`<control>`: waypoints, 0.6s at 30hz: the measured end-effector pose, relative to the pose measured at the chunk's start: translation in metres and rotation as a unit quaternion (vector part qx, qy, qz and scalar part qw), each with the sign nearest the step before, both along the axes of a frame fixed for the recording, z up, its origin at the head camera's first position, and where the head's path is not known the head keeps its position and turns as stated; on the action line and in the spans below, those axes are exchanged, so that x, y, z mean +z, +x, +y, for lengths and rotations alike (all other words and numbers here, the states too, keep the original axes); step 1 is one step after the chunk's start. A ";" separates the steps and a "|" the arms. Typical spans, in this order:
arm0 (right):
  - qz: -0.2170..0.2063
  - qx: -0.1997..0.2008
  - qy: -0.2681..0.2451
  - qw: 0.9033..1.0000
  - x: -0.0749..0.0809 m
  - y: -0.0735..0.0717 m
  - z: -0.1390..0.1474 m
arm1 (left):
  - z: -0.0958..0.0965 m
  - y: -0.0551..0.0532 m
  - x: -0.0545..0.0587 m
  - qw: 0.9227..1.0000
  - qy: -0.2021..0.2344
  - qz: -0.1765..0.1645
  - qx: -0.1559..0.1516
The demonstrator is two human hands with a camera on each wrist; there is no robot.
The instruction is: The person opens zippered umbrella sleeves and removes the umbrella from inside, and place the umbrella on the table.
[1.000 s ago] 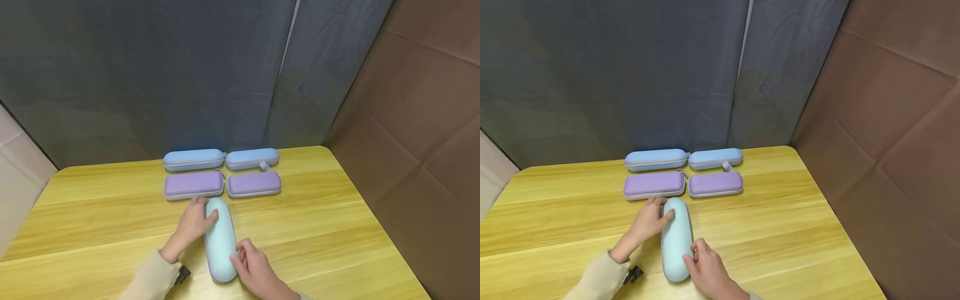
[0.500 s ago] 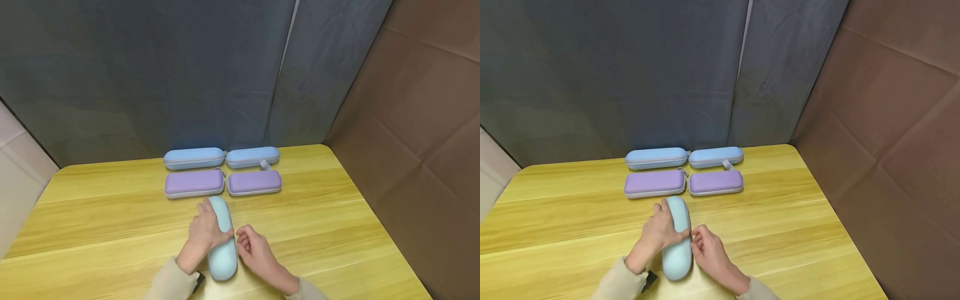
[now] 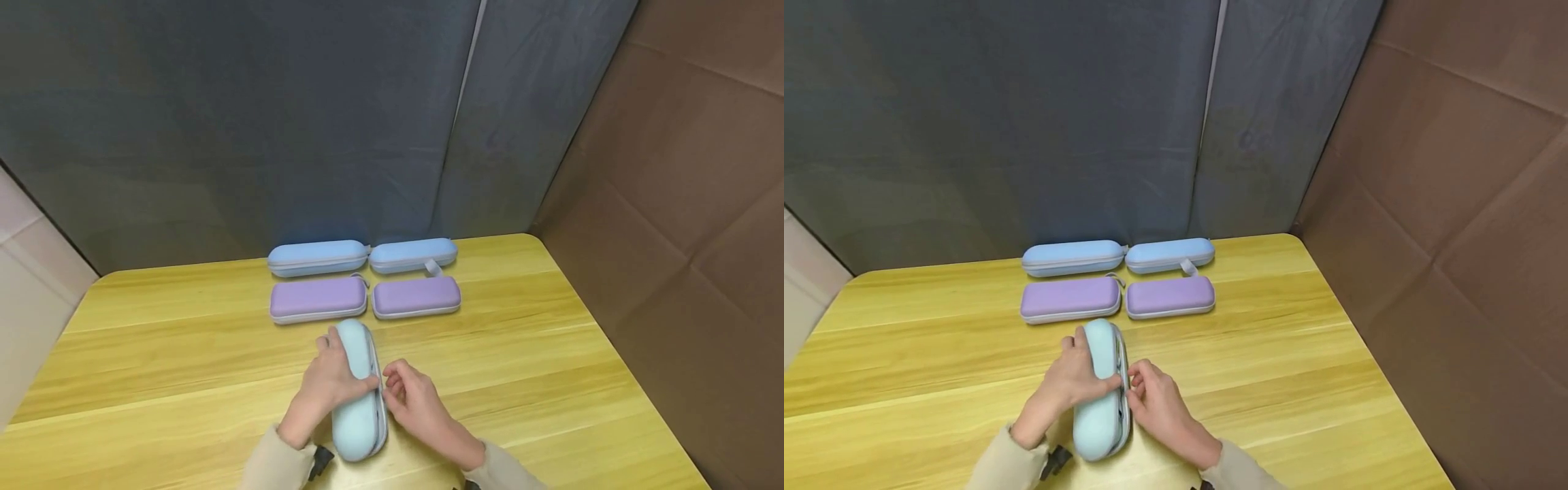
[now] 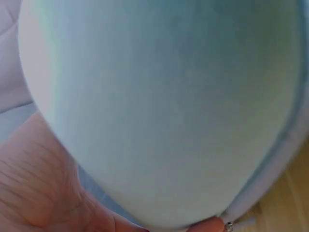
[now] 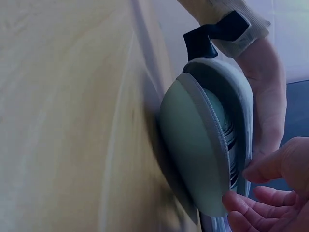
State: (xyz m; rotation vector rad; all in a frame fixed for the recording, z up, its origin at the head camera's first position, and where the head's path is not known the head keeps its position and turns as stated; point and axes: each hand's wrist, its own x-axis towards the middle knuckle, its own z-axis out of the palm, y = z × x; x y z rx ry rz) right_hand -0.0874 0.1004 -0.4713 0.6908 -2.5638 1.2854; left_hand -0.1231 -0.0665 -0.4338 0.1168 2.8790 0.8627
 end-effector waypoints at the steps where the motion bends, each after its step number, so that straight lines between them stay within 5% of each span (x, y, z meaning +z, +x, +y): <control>1: -0.003 0.000 0.002 1.000 0.001 -0.001 0.000 | -0.002 0.000 0.001 1.000 0.014 -0.002 -0.002; 11: -0.008 0.017 0.051 0.999 0.012 -0.010 -0.011 | -0.023 0.004 0.000 0.992 0.124 0.000 -0.013; 18: 0.004 0.016 0.106 0.994 0.019 -0.019 -0.020 | -0.040 0.006 -0.005 0.972 0.234 0.002 -0.017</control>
